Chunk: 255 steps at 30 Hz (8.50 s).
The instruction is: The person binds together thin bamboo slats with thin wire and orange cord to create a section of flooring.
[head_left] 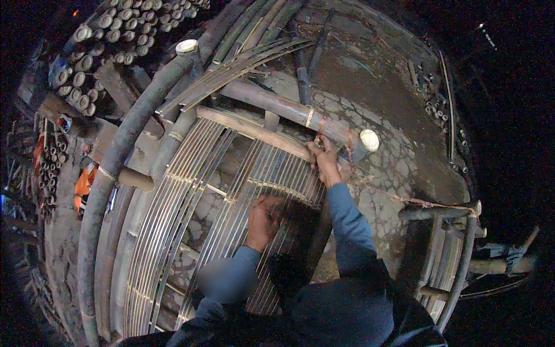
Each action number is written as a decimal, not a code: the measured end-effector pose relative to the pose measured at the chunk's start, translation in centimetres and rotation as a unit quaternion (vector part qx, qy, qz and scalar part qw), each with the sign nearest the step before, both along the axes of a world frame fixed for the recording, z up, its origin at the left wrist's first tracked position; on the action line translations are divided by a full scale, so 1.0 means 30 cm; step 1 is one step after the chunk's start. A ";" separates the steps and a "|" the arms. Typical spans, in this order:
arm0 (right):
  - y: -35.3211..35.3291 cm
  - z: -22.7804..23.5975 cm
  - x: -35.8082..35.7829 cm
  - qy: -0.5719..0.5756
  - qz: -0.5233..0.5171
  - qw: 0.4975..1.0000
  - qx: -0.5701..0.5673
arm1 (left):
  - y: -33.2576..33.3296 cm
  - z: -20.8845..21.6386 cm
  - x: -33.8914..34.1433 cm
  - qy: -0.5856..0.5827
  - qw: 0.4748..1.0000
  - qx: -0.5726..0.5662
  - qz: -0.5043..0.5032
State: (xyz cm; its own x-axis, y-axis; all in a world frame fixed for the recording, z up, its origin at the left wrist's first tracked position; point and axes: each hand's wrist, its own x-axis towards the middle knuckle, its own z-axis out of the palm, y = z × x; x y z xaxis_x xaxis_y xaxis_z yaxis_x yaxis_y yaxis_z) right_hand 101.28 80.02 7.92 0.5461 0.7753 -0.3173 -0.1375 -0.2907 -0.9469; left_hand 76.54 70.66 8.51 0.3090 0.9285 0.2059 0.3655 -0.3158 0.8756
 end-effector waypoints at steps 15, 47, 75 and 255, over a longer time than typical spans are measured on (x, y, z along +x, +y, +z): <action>-0.420 0.422 -0.189 0.451 0.068 0.877 0.153 | 0.095 0.276 0.056 -0.126 0.956 -0.191 -0.186; -0.447 0.217 0.517 -0.084 0.111 0.989 0.047 | 0.720 0.862 0.285 0.417 0.860 0.292 -0.045; -0.618 0.331 0.722 -0.002 0.425 0.900 -0.100 | 0.736 1.072 0.156 -0.247 0.954 0.000 -0.169; -0.771 -0.003 -1.468 0.073 0.929 0.361 0.023 | -1.215 0.446 -1.379 -0.602 0.687 0.075 0.400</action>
State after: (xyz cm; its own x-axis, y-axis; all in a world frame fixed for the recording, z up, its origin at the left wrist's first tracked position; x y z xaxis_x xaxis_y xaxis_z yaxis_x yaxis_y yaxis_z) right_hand 57.25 56.90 7.84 -0.9509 -0.2349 -0.2014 0.2058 0.0058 -0.9786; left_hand 35.17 34.21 21.90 -0.7657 0.6428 -0.0227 -0.4859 -0.5550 0.6752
